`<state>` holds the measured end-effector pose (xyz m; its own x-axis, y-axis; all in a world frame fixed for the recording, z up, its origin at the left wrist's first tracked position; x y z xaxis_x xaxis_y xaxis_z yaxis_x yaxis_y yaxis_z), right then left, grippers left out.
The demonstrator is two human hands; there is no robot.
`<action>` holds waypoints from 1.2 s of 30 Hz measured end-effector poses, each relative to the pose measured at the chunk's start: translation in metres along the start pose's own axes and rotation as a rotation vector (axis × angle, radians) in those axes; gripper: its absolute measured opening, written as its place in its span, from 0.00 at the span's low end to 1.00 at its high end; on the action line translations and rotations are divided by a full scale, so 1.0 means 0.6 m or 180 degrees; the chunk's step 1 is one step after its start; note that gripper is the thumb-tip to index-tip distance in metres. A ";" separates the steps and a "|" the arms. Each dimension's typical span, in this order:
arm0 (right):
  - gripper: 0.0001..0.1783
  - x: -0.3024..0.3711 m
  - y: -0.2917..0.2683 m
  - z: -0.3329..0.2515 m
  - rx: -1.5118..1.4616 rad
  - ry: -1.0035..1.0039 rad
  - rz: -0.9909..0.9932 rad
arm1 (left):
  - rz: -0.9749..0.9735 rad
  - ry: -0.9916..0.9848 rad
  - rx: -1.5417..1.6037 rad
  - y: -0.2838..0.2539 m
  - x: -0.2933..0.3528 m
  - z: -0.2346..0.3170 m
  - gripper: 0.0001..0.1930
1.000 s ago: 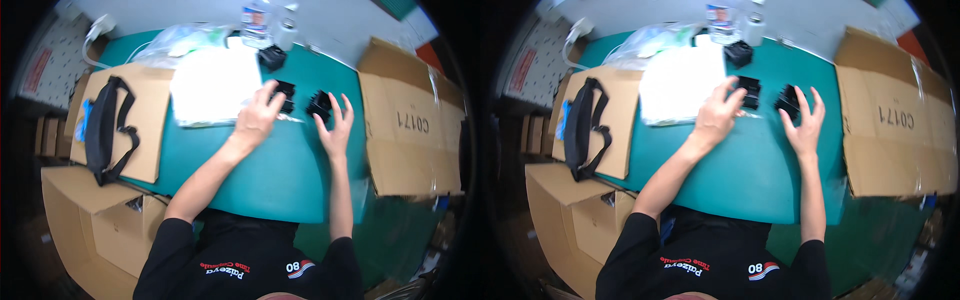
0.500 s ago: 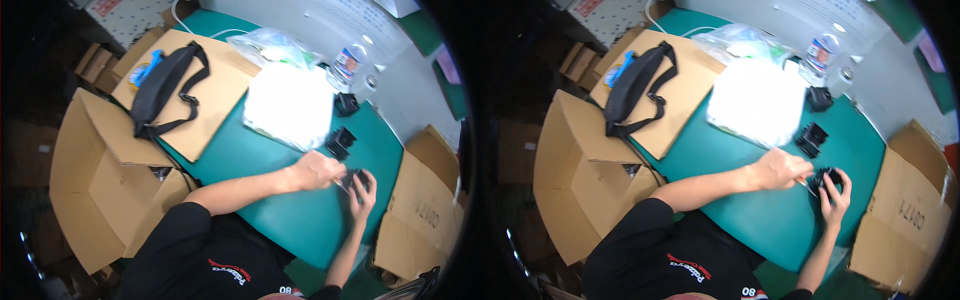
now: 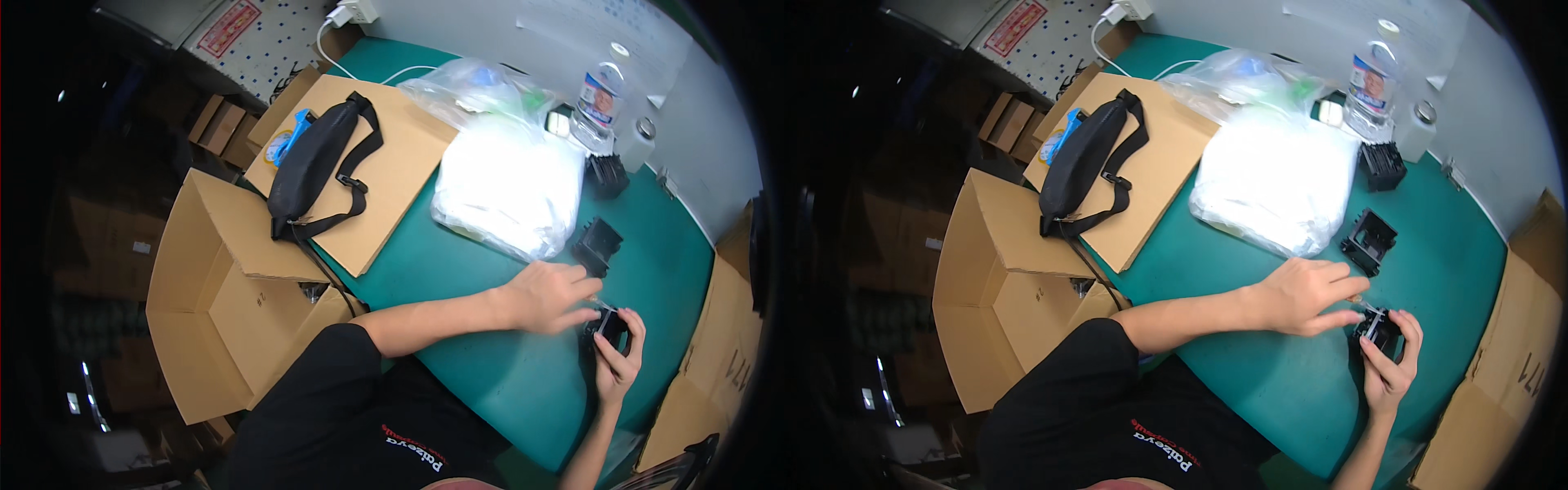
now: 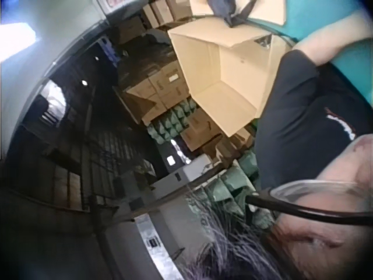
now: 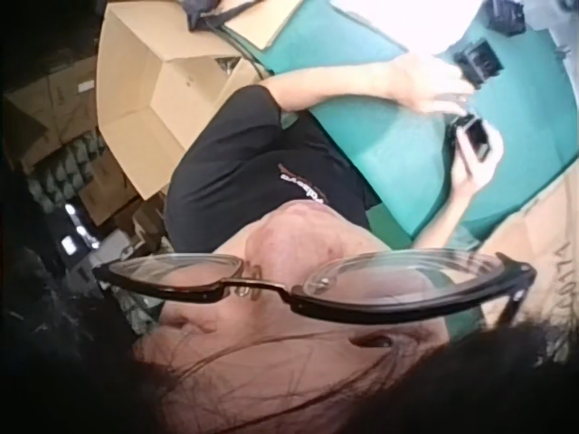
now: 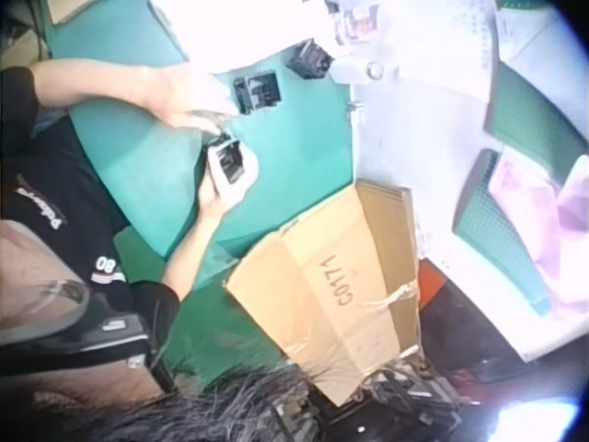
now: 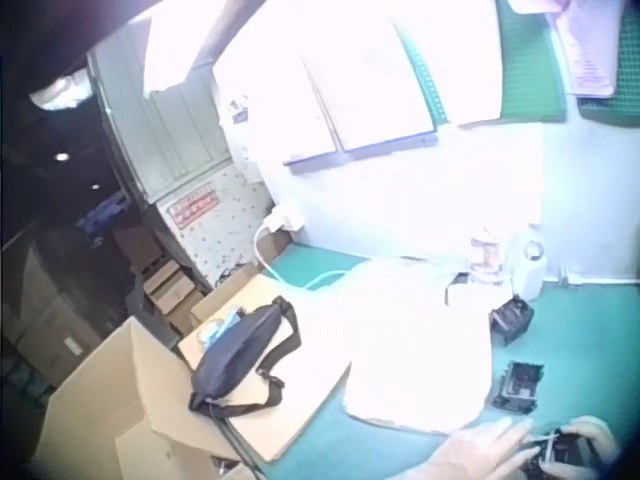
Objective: The person uses a small metal tool to pry open and separate the casing of small black electronic components on a green workbench. They handle the components one by one, separating the halves and placing them on the table.
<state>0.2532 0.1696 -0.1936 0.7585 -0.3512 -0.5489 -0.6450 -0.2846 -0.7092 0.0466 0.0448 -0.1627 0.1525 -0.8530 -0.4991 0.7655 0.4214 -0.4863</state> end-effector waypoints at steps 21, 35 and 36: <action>0.43 -0.015 0.002 -0.001 -0.0090 0.0670 -0.0171 | -0.0631 -0.0231 -0.0475 0.016 0.005 0.028 0.11; 0.41 -0.011 0.001 -0.005 0.0092 0.0652 -0.0090 | -0.0850 -0.0223 -0.0315 0.021 0.008 0.036 0.11; 0.41 -0.010 0.002 -0.005 0.0080 0.0672 -0.0091 | -0.0861 -0.0237 -0.0342 0.021 0.009 0.036 0.11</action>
<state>0.2479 0.1688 -0.1899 0.7384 -0.5231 -0.4256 -0.6191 -0.2755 -0.7354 0.0704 0.0391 -0.1560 0.0006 -0.9573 -0.2892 0.7147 0.2026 -0.6694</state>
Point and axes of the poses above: each hand's wrist, its own x-axis away from the middle knuckle, its own y-axis out of the palm, z = x × y, the point moved 3 cm from there along -x, towards the middle knuckle, and after that the axes turned 14 degrees about x, right-handed, at the moved point
